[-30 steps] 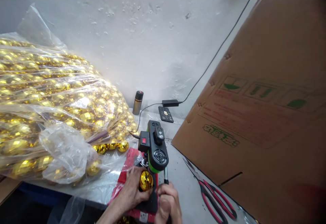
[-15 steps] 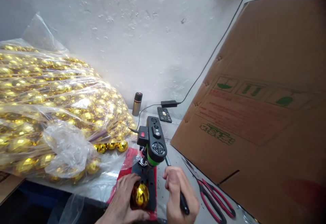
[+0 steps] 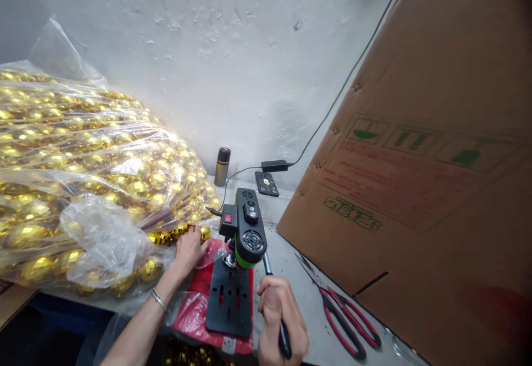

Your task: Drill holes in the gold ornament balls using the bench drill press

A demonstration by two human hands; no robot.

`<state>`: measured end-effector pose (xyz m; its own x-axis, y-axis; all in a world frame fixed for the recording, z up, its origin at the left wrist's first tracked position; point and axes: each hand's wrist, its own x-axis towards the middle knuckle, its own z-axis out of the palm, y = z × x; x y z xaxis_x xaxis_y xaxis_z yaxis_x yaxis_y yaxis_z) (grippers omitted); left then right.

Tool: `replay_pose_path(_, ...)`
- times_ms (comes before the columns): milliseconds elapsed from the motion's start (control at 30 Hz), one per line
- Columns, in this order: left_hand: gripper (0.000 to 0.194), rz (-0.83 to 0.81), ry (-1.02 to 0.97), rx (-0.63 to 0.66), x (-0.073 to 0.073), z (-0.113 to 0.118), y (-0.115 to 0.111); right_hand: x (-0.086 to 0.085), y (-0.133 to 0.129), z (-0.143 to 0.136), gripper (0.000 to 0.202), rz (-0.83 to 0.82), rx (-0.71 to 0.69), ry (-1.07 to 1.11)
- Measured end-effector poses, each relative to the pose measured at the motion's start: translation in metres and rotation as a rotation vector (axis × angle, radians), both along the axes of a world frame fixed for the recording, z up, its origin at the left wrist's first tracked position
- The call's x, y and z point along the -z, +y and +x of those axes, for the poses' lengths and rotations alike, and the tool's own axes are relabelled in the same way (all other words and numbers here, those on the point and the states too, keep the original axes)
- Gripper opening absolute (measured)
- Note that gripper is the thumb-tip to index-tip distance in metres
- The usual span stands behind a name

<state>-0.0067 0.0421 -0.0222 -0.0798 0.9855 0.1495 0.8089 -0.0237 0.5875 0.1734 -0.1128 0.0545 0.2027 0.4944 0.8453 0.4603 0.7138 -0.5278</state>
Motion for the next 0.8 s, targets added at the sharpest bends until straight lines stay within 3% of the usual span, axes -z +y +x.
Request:
replay_pose_path(133, 0.043, 0.026, -0.219, 0.056, -0.006, -0.011, -0.017, -0.003, 0.000, 0.002, 0.031, -0.010, 0.009, -0.017)
replay_pose_path(300, 0.079, -0.171, -1.040, 0.076, -0.009, -0.009, -0.063, -0.021, 0.001, 0.000, 0.031, -0.028, 0.008, -0.003)
replay_pose_path(367, 0.085, -0.213, -1.171, 0.044, -0.003, 0.000, -0.077, -0.030, 0.003, 0.001, 0.031, -0.043, 0.005, 0.006)
replay_pose_path(467, 0.077, -0.158, -1.010, 0.061, 0.010, 0.013, -0.090, -0.038, 0.004, 0.002, 0.032, -0.051, -0.003, -0.001)
replay_pose_path(567, 0.067, -0.142, -0.767, 0.157, 0.022, 0.022, -0.098, -0.040, 0.003, 0.003, 0.031, -0.056, -0.008, -0.015)
replay_pose_path(800, 0.055, 0.007, -0.441, 0.344, 0.034, 0.029, -0.111, -0.034, 0.002, 0.004, 0.028, -0.034, 0.002, -0.043)
